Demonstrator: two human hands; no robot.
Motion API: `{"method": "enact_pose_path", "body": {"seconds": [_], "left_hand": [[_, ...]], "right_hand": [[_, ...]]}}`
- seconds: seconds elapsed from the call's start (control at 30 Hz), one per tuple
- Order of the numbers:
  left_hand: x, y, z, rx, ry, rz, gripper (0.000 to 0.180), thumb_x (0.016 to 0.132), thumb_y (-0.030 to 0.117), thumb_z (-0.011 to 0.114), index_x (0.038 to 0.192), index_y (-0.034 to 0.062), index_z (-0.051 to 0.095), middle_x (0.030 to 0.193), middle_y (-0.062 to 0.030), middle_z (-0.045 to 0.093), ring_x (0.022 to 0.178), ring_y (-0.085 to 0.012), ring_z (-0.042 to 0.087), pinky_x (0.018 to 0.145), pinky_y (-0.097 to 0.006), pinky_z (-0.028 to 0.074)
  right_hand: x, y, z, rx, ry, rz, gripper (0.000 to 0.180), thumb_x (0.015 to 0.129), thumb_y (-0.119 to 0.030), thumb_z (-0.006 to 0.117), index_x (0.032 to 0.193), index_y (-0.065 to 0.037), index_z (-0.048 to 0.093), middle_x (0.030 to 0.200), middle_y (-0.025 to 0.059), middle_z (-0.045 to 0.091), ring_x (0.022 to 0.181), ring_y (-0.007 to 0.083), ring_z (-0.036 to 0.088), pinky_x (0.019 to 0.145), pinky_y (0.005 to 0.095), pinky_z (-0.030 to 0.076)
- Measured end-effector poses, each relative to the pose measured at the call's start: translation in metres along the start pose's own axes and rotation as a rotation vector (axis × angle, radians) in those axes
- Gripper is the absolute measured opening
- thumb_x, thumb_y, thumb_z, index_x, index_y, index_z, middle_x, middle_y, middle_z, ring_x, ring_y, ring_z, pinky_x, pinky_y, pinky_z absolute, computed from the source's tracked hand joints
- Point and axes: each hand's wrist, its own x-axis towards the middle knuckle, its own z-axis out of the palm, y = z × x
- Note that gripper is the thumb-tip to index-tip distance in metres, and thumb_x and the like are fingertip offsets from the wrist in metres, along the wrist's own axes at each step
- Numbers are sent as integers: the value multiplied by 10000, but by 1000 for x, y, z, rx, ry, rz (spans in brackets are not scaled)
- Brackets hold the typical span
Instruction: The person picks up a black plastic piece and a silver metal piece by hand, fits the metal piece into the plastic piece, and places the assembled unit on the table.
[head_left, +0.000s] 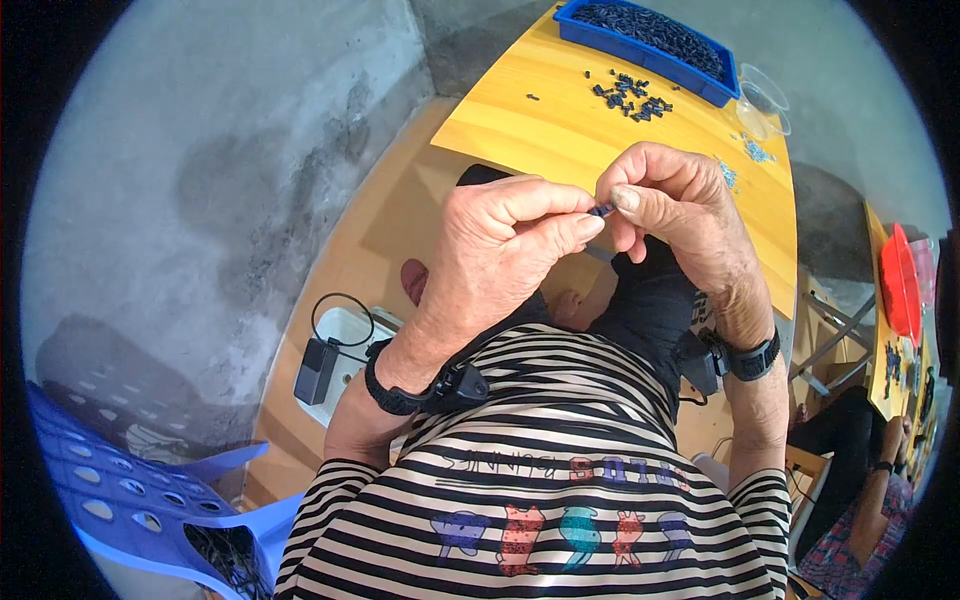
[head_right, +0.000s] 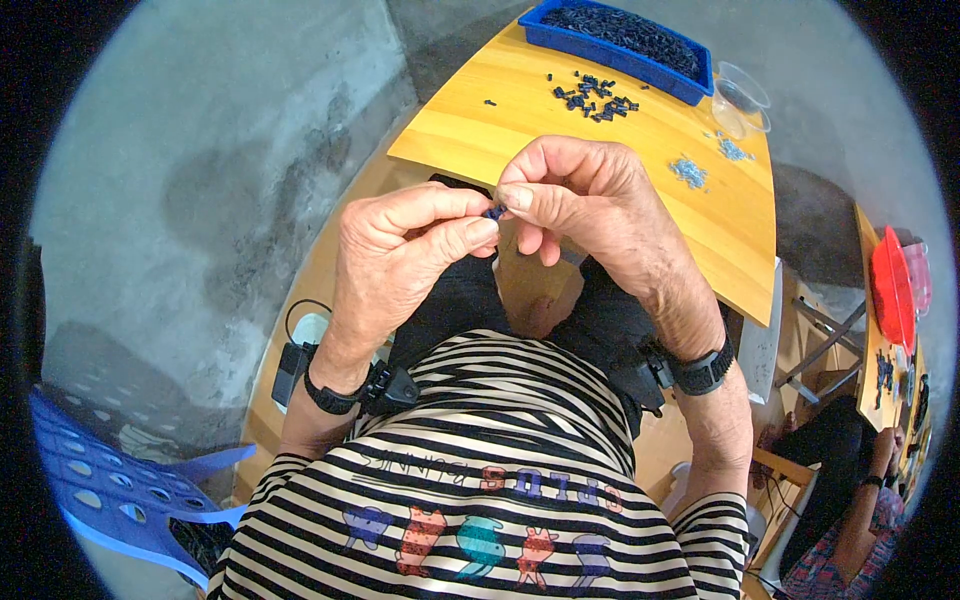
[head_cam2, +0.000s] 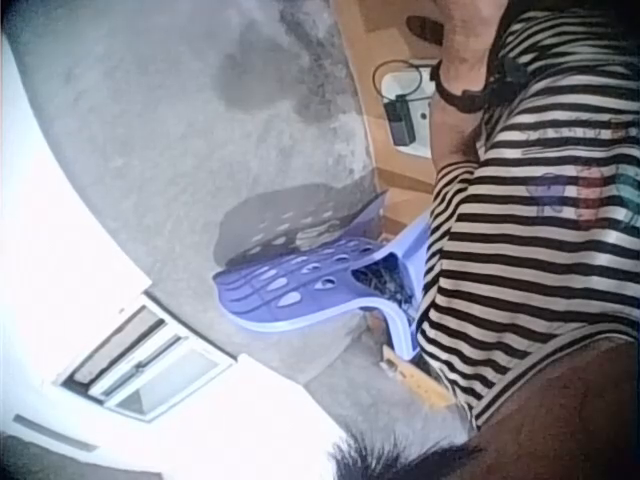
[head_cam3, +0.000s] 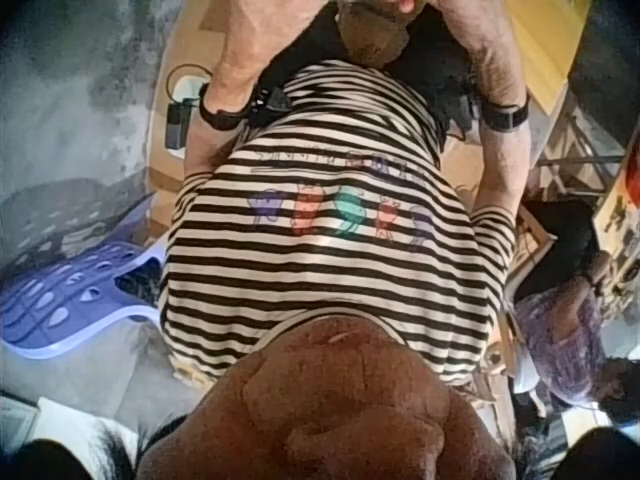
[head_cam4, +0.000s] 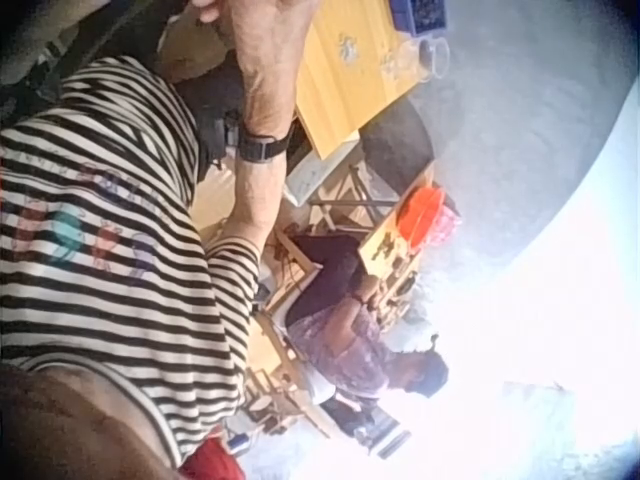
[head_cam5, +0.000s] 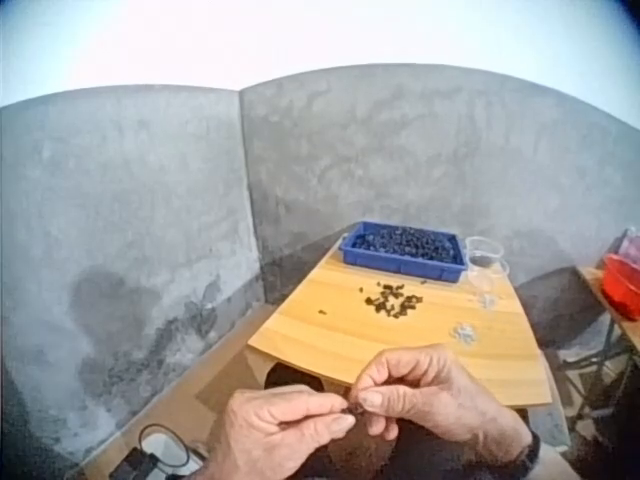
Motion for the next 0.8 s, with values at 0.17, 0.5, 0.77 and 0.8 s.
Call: {"method": "enact_pose_path", "body": {"seconds": [0.17, 0.5, 0.77, 0.8], "left_hand": [[0, 1, 4, 17, -1, 29, 116, 791, -2, 676, 893, -56, 665, 786, -90, 657, 697, -123, 631, 626, -214, 514], [2, 0, 3, -256, 9, -143, 131, 813, 14, 659, 929, -46, 670, 791, -119, 678, 703, -146, 652, 654, -246, 543], [2, -6, -2, -363, 66, -224, 151, 797, 32, 678, 925, -48, 674, 806, -125, 678, 711, -153, 655, 669, -246, 543], [2, -8, -3, -358, 68, -224, 147, 796, 32, 680, 920, -48, 676, 811, -123, 677, 721, -149, 653, 677, -240, 539]], "right_hand": [[2, 8, 1, 72, -38, 54, 136, 875, -173, 622, 886, -37, 614, 704, -2, 596, 593, 56, 555, 513, 186, 452], [4, 13, 7, 300, 0, -5, 155, 866, -163, 632, 960, -43, 600, 726, -8, 587, 590, 58, 549, 516, 185, 447], [-6, 28, 19, -308, 207, -453, 332, 736, -52, 733, 1044, -30, 611, 881, 7, 597, 697, 81, 581, 589, 212, 485], [-5, 28, 20, -307, 205, -452, 332, 736, -52, 733, 1044, -30, 611, 881, 7, 597, 697, 81, 581, 589, 212, 485]]}}
